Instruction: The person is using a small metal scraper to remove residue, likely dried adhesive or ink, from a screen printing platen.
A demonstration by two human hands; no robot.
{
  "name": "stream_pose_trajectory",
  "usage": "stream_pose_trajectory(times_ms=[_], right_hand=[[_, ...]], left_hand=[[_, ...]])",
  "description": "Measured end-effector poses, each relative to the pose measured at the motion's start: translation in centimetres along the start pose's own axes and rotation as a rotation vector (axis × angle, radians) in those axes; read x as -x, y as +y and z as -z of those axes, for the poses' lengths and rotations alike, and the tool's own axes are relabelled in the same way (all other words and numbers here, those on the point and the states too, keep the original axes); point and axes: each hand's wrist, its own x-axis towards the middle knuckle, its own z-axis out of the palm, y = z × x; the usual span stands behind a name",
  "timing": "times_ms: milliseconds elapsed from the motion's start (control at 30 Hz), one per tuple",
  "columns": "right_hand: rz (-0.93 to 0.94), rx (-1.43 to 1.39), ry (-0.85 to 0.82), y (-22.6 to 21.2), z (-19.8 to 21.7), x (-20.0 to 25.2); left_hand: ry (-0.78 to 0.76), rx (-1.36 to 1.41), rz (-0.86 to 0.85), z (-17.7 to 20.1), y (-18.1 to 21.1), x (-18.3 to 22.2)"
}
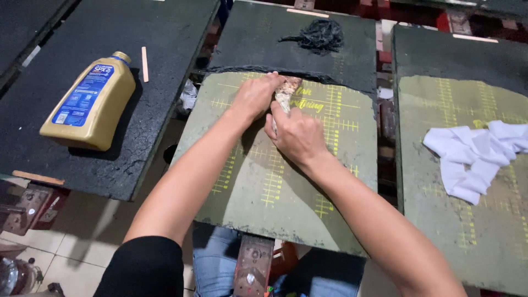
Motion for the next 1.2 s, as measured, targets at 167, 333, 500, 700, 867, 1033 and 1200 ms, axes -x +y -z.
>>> stream_pose_trajectory(times_ms=[167, 333, 500, 700, 867, 1033, 1200], right_hand=[[0.010, 0.084, 0.099, -0.4, 0.1, 0.4], [-0.032, 0.037, 0.022, -0.4, 0.5, -0.1], [-0.134, -0.027, -0.106, 0.8, -1.0, -0.3], [-0.155, -0.041, -0.245, 0.6, 0.0, -1.0], [-0.064, -0.015, -0.166, 0.6, 0.3, -0.6], [0.002, 0.073, 0.009, 0.7, -1.1, 0.3], [0.063, 0.111, 0.086, 0.2, -1.2, 0.7]], left_hand=[[0.116, -0.140, -0.130, 3.0, 2.1, 1.3], [0.112, -0.024, -0.168, 2.4, 1.3, 1.2], [0.089, -0.044, -0.156, 0.1, 0.0, -0.6], [0.033, -0.122, -0.061, 0.4, 0.8, -0.7], [0.044, -0.114, -0.051, -0.9, 0.3, -1.0], [0.051, -0.109, -0.066, -0.6, 0.2, -0.8], [0.160, -0.180, -0.083, 2.1, 1.4, -0.6]])
